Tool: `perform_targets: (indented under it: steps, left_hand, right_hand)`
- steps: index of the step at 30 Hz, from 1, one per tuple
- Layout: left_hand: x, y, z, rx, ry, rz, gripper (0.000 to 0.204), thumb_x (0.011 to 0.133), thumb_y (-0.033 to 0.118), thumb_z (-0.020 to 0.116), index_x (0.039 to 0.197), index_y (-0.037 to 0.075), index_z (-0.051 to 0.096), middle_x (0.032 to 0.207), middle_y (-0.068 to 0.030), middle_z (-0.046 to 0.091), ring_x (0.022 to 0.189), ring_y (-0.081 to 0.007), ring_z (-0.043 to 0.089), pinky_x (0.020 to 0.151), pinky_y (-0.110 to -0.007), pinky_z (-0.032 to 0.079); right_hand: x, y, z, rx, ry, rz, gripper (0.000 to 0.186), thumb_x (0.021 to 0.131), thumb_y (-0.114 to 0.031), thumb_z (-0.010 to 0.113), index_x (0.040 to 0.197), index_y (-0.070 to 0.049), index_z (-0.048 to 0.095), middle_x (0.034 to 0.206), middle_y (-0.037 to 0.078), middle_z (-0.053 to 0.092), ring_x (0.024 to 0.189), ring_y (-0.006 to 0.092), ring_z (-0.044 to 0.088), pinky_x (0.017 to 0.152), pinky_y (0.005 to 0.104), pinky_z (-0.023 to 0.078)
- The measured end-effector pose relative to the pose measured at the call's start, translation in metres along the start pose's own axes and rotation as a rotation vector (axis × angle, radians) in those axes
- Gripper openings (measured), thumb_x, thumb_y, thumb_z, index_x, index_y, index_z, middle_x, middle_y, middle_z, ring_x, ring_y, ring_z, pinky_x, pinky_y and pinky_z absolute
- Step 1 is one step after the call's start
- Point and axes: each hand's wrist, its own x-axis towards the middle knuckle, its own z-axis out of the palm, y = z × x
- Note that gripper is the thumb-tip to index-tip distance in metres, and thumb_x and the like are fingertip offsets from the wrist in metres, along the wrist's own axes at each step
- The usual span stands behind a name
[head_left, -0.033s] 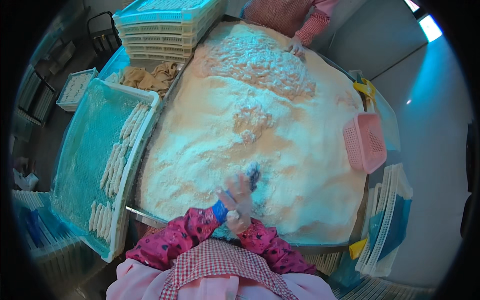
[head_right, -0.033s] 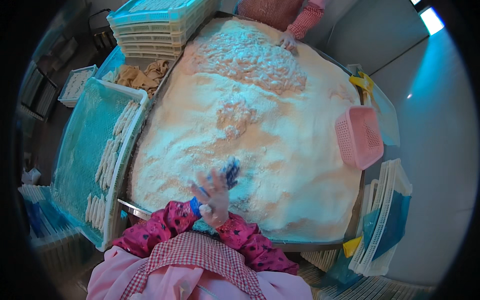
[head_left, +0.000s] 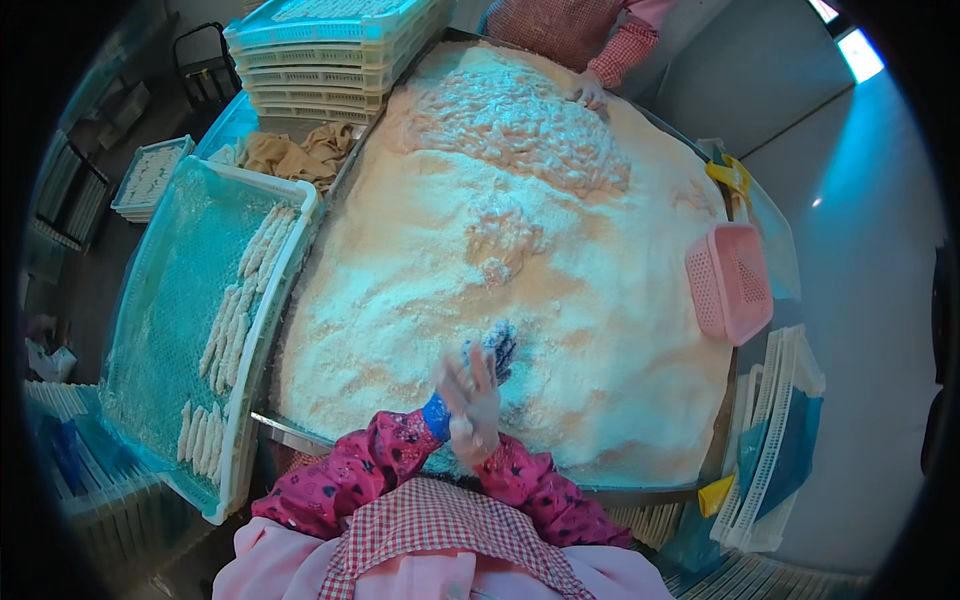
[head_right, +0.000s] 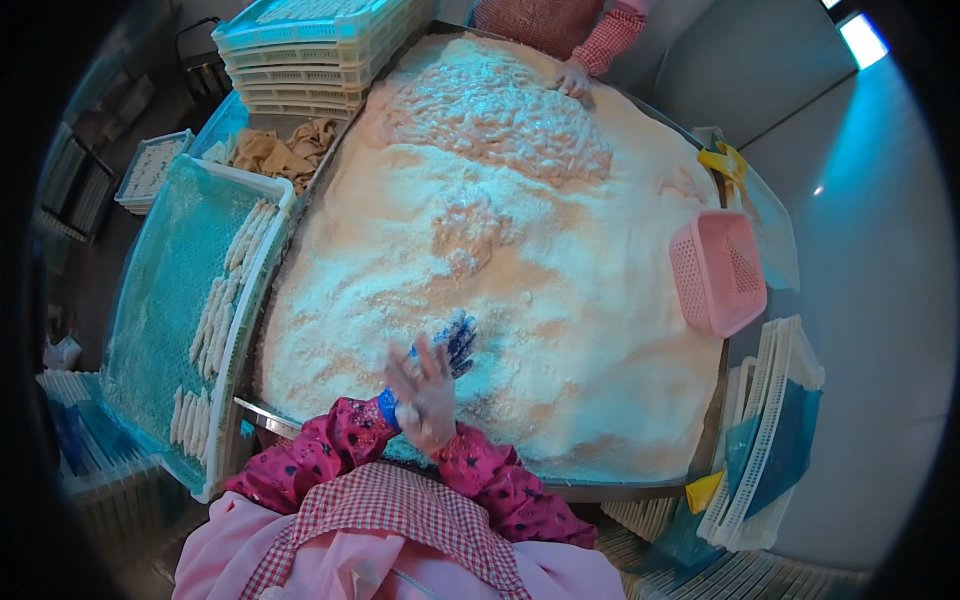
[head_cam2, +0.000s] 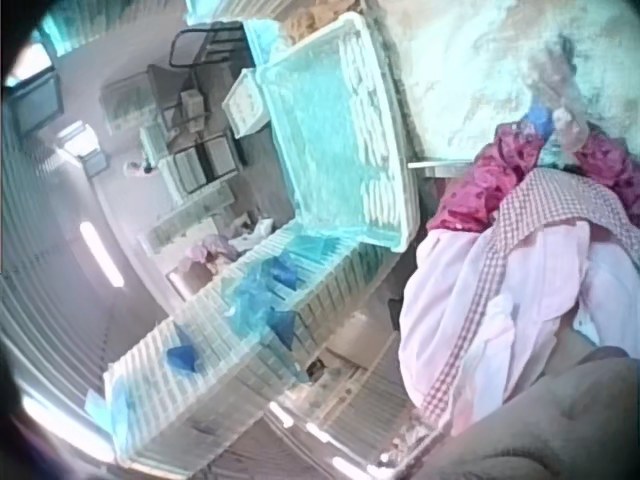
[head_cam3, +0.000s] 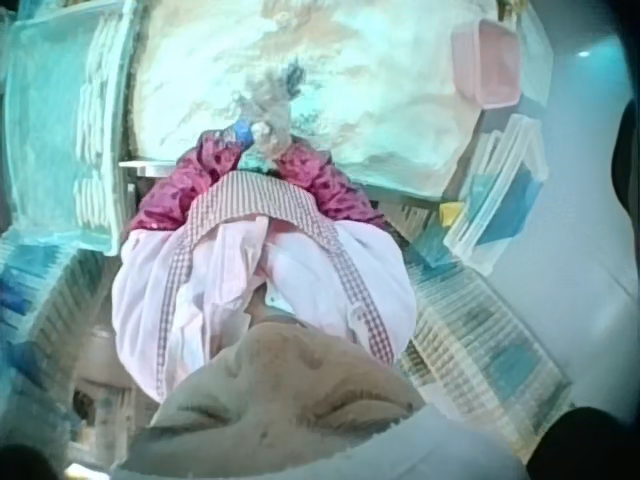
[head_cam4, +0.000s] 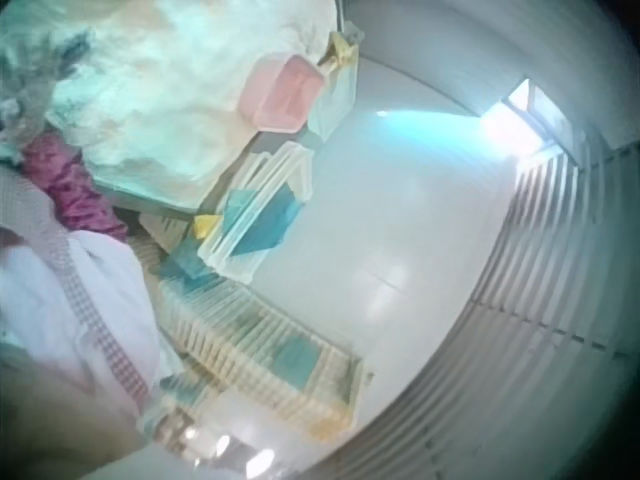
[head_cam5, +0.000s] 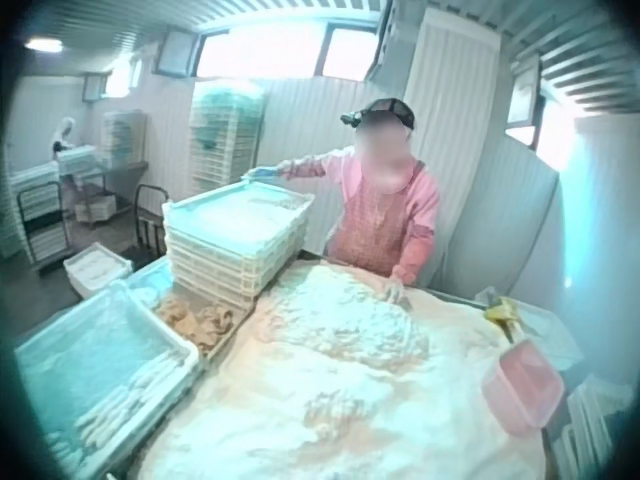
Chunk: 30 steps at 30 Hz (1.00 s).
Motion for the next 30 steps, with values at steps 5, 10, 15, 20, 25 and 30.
perform_targets:
  steps: [5,10,15,20,25,30]
  left_hand:
    - [0.034,-0.048,-0.052,0.306,-0.080,0.503,0.058,0.094,0.034,0.040,0.141,0.007,0.019,0.144,-0.0082,0.023,0.131,-0.0213,0.023,0.109,-0.033,0.017]
    - [-0.002,0.060,-0.037,-0.127,0.140,0.306,0.056,0.091,0.043,0.042,0.133,0.007,0.036,0.124,-0.0103,0.048,0.111,-0.0238,0.048,0.093,-0.038,0.038]
    - [-0.027,0.089,-0.041,0.308,0.301,0.431,0.052,0.089,0.028,0.053,0.133,0.007,0.036,0.117,-0.0063,0.053,0.100,-0.0180,0.052,0.082,-0.033,0.042]
    - [-0.028,0.085,-0.052,0.312,0.223,0.301,0.046,0.091,0.021,0.049,0.132,0.004,0.036,0.108,-0.0080,0.057,0.059,-0.0054,0.051,0.049,-0.017,0.043]
    - [-0.020,0.079,-0.029,0.198,0.121,0.192,0.049,0.094,0.038,0.038,0.132,0.006,0.036,0.113,-0.0096,0.056,0.049,-0.0051,0.046,0.042,-0.016,0.041]
    - [-0.024,0.076,-0.049,-0.081,0.030,0.117,0.051,0.093,0.043,0.037,0.133,0.010,0.035,0.117,-0.0050,0.054,0.051,-0.0044,0.045,0.045,-0.016,0.042]
  right_hand:
    - [-0.008,-0.019,0.007,0.595,-0.139,0.022,0.051,0.091,-0.027,0.035,0.138,-0.006,0.030,0.144,0.021,0.021,0.134,0.0367,0.017,0.107,0.0461,0.013]
    - [-0.004,-0.017,0.005,0.616,-0.280,0.242,0.047,0.085,-0.021,0.054,0.126,-0.004,0.042,0.125,0.019,0.043,0.118,0.0329,0.040,0.097,0.0413,0.033]
    - [-0.040,-0.010,-0.005,0.206,-0.753,-0.600,0.040,0.075,-0.014,0.060,0.113,-0.005,0.052,0.109,0.015,0.054,0.102,0.0309,0.051,0.089,0.0391,0.041]
    - [-0.039,0.072,-0.032,0.626,-0.165,0.548,0.030,0.080,-0.004,0.053,0.109,-0.006,0.058,0.108,0.010,0.058,0.100,0.0207,0.055,0.089,0.0311,0.042]
    - [-0.040,0.086,-0.051,0.459,-0.411,0.483,0.030,0.084,-0.007,0.055,0.114,-0.004,0.057,0.109,0.006,0.059,0.100,0.0144,0.055,0.088,0.0282,0.042]
    - [-0.026,0.063,-0.063,0.052,-0.448,0.167,0.030,0.079,-0.004,0.059,0.109,-0.006,0.061,0.102,0.010,0.062,0.097,0.0199,0.057,0.084,0.0309,0.045]
